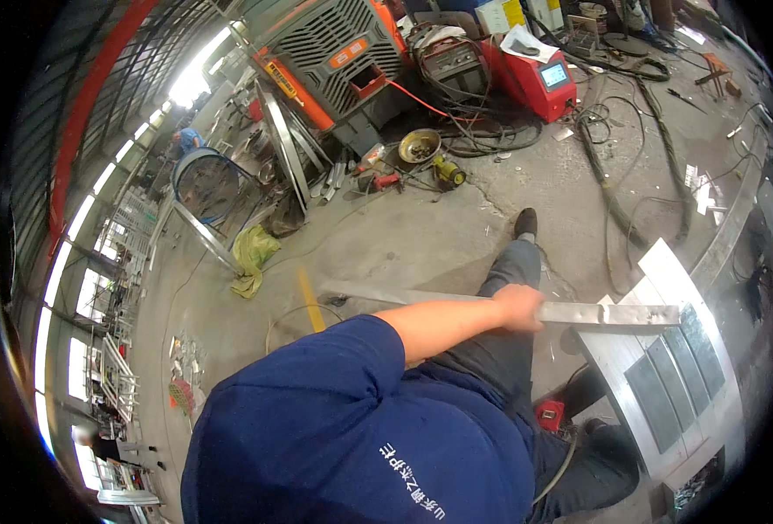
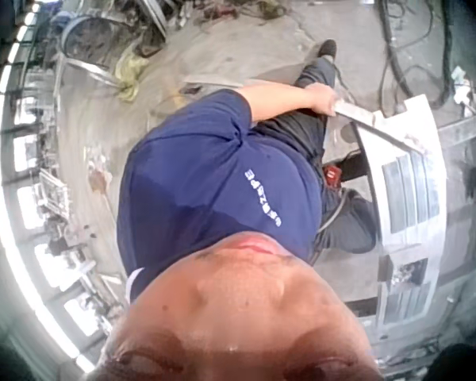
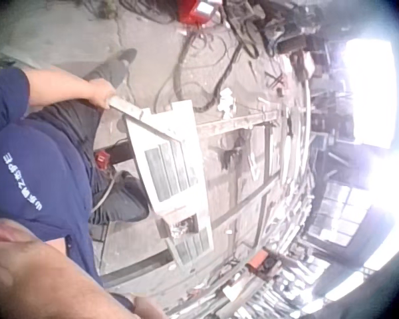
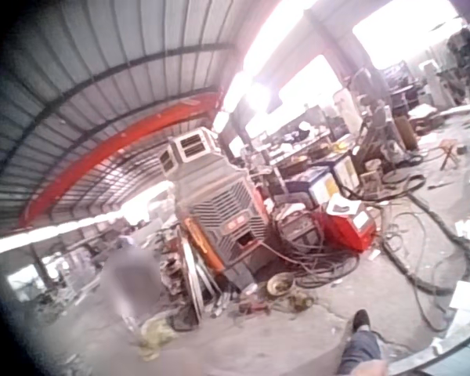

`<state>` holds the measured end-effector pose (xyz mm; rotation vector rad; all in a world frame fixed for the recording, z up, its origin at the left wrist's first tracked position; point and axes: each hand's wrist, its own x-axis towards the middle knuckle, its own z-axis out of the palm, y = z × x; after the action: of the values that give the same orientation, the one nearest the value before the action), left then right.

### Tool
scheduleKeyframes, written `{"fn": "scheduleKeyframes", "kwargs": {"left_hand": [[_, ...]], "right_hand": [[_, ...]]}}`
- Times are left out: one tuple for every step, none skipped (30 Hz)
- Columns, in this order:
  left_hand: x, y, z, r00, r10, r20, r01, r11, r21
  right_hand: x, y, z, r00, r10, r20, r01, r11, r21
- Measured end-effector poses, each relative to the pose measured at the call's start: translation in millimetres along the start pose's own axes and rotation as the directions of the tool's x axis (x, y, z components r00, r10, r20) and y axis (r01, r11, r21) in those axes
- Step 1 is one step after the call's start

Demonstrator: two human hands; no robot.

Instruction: The person walks through a workshop, picks up a metal frame and a metal strip, and places the strip onto the frame. They then pick up a nail gun and appear to prepare to fasten the strip to the frame.

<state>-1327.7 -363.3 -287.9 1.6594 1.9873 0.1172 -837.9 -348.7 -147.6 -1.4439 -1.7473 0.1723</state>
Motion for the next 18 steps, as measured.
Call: {"fn": "scheduleKeyframes", "kwargs": {"left_hand": [[-3, 2, -2, 1.000, -0.005, -0.013, 0.005, 1.000, -0.006], [-5, 2, -2, 1.000, -0.011, -0.025, 0.011, 1.000, -0.012], [-4, 2, -1, 0.999, -0.010, -0.030, 0.010, 1.000, -0.008], [-4, 2, -1, 1.000, -0.016, -0.021, 0.015, 1.000, -0.013], [-5, 3, -3, 1.000, -0.021, -0.011, 0.021, 1.000, -0.018], [-5, 4, -5, 1.000, -0.026, -0.002, 0.026, 0.999, -0.020], [-4, 3, -4, 1.000, -0.023, 0.000, 0.023, 1.000, -0.015], [-4, 3, -3, 1.000, -0.021, 0.001, 0.021, 1.000, -0.009], [-4, 3, -3, 1.000, -0.016, 0.005, 0.016, 1.000, -0.002], [-6, 4, -5, 1.000, -0.020, 0.000, 0.020, 1.000, -0.004], [-7, 7, -8, 1.000, -0.023, -0.005, 0.023, 1.000, -0.005], [-9, 7, -9, 1.000, -0.026, -0.009, 0.026, 1.000, -0.007], [-8, 6, -7, 1.000, -0.023, -0.009, 0.023, 1.000, -0.005], [-5, 4, -3, 1.000, -0.019, -0.009, 0.019, 1.000, -0.002], [-4, 3, -2, 1.000, -0.015, -0.008, 0.015, 1.000, 0.003], [-3, 3, -2, 1.000, -0.023, 0.006, 0.023, 1.000, 0.013], [-3, 3, -5, 0.999, -0.031, 0.021, 0.031, 0.999, 0.023], [-3, 3, -6, 0.998, -0.040, 0.039, 0.039, 0.999, 0.031]], "right_hand": [[1, -2, 8, 1.000, 0.002, 0.014, -0.002, 1.000, 0.002], [3, -3, 15, 0.999, 0.004, 0.035, -0.004, 1.000, 0.003], [4, -5, 20, 0.999, 0.003, 0.047, -0.003, 1.000, -0.001], [5, -7, 24, 0.998, 0.005, 0.055, -0.005, 1.000, -0.001], [7, -9, 29, 0.998, 0.004, 0.066, -0.004, 1.000, -0.001], [7, -9, 33, 0.997, 0.003, 0.075, -0.003, 1.000, -0.004], [8, -10, 36, 0.997, 0.002, 0.083, -0.002, 1.000, 0.002], [9, -11, 39, 0.996, -0.001, 0.088, 0.001, 1.000, -0.003], [10, -11, 40, 0.996, 0.001, 0.093, -0.001, 1.000, -0.003], [10, -11, 42, 0.996, 0.001, 0.092, -0.001, 1.000, -0.002], [11, -11, 43, 0.995, 0.000, 0.099, 0.000, 1.000, -0.001], [12, -12, 43, 0.995, 0.002, 0.100, -0.002, 1.000, -0.003], [13, -12, 45, 0.995, -0.001, 0.104, 0.001, 1.000, -0.003], [14, -12, 46, 0.995, 0.001, 0.104, 0.000, 1.000, -0.006], [13, -13, 48, 0.995, -0.003, 0.104, 0.003, 1.000, -0.004], [13, -12, 47, 0.994, -0.001, 0.106, 0.002, 1.000, -0.008], [14, -13, 50, 0.994, -0.003, 0.106, 0.004, 1.000, -0.006], [15, -13, 50, 0.994, -0.004, 0.106, 0.004, 1.000, -0.007]]}}
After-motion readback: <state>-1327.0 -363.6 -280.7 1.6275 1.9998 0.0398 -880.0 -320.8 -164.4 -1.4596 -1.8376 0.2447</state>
